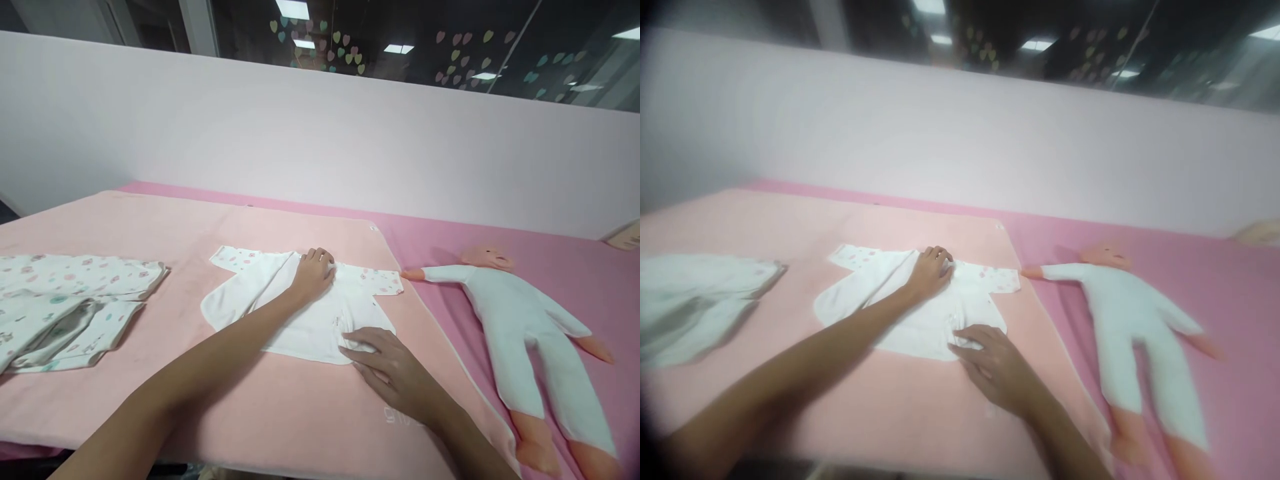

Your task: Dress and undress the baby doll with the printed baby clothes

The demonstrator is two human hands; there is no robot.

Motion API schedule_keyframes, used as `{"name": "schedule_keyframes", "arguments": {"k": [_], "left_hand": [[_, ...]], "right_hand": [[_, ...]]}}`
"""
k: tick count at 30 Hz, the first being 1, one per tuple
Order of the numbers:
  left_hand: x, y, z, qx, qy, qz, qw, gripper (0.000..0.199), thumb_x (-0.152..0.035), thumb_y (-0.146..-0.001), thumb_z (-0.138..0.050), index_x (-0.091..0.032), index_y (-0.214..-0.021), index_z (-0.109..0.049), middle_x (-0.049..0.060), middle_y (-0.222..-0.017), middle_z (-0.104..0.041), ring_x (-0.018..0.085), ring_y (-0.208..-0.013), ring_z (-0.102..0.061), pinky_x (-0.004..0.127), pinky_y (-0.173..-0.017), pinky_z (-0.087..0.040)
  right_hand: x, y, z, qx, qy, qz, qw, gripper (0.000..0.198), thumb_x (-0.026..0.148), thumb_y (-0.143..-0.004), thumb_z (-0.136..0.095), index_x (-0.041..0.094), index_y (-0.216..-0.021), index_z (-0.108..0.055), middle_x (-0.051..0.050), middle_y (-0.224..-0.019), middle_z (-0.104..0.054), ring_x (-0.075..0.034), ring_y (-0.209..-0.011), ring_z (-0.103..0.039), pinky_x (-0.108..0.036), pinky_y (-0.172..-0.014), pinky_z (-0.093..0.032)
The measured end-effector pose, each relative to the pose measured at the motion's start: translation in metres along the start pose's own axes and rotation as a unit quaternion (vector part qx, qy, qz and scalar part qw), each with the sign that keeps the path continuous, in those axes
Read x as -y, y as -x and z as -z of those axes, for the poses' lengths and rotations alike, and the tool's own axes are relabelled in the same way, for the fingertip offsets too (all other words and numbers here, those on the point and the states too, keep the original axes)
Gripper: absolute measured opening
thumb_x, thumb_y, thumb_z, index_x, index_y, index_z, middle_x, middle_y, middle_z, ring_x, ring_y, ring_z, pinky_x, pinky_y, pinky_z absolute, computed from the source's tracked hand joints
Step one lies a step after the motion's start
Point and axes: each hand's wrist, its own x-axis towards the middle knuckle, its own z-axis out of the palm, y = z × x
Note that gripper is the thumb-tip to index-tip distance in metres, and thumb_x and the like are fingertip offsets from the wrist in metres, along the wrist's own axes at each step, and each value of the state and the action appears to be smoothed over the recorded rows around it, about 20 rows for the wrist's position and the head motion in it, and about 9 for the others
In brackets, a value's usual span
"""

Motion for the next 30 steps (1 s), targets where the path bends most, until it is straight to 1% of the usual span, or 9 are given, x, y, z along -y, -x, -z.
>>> {"name": "schedule_keyframes", "arguments": {"k": [2, 4, 11, 16, 24, 30], "left_hand": [[0.001, 0.0, -0.001, 0.007, 0.003, 0.013, 1.0, 0.023, -0.031, -0.105, -0.052, -0.021, -0.115, -0.07, 0.013, -0.128, -0.07, 0.031, -0.122, -0.06, 0.05, -0.107, -0.048], [0.001, 0.0, -0.002, 0.019, 0.01, 0.022, 1.0, 0.022, -0.03, -0.105, -0.051, -0.022, -0.113, -0.07, 0.012, -0.126, -0.071, 0.031, -0.122, -0.06, 0.049, -0.107, -0.048], [-0.001, 0.002, 0.001, 0.046, 0.008, 0.035, 0.998, 0.025, -0.036, -0.105, -0.053, -0.023, -0.123, -0.064, 0.01, -0.135, -0.07, 0.032, -0.127, -0.058, 0.05, -0.109, -0.045], [0.001, 0.003, 0.002, 0.066, 0.005, 0.035, 0.997, 0.029, -0.038, -0.106, -0.05, -0.021, -0.128, -0.06, 0.012, -0.14, -0.068, 0.033, -0.132, -0.056, 0.05, -0.112, -0.043], [0.007, 0.005, -0.001, 0.072, -0.006, 0.025, 0.997, 0.04, -0.044, -0.108, -0.046, -0.023, -0.139, -0.057, 0.013, -0.154, -0.059, 0.035, -0.141, -0.05, 0.054, -0.119, -0.038], [0.009, 0.005, -0.001, 0.084, 0.003, 0.038, 0.996, 0.046, -0.047, -0.107, -0.045, -0.021, -0.143, -0.054, 0.013, -0.15, -0.061, 0.035, -0.139, -0.051, 0.053, -0.118, -0.04]], "right_hand": [[0.002, -0.001, 0.001, 0.005, 0.006, 0.015, 1.0, 0.051, 0.014, -0.104, -0.058, 0.038, -0.148, -0.068, -0.007, -0.139, -0.075, -0.027, -0.13, -0.068, -0.048, -0.107, -0.061], [0.005, -0.002, 0.003, 0.01, 0.005, 0.027, 1.0, 0.052, 0.013, -0.102, -0.059, 0.038, -0.146, -0.069, -0.006, -0.137, -0.076, -0.027, -0.129, -0.069, -0.048, -0.106, -0.062], [0.013, -0.002, 0.001, -0.002, -0.019, 0.07, 0.997, 0.06, 0.01, -0.095, -0.062, 0.032, -0.15, -0.065, -0.006, -0.131, -0.079, -0.027, -0.125, -0.073, -0.047, -0.11, -0.061], [0.017, 0.0, 0.002, -0.009, -0.032, 0.06, 0.998, 0.056, 0.011, -0.093, -0.062, 0.031, -0.144, -0.069, -0.006, -0.126, -0.081, -0.025, -0.116, -0.077, -0.041, -0.101, -0.066], [0.016, 0.003, 0.002, -0.016, -0.027, 0.078, 0.996, 0.056, 0.013, -0.091, -0.063, 0.029, -0.145, -0.07, -0.006, -0.128, -0.081, -0.025, -0.115, -0.079, -0.041, -0.1, -0.066], [0.018, 0.002, 0.001, -0.036, -0.019, 0.087, 0.995, 0.053, 0.011, -0.092, -0.062, 0.029, -0.141, -0.07, -0.006, -0.125, -0.082, -0.023, -0.113, -0.079, -0.038, -0.095, -0.067]]}}
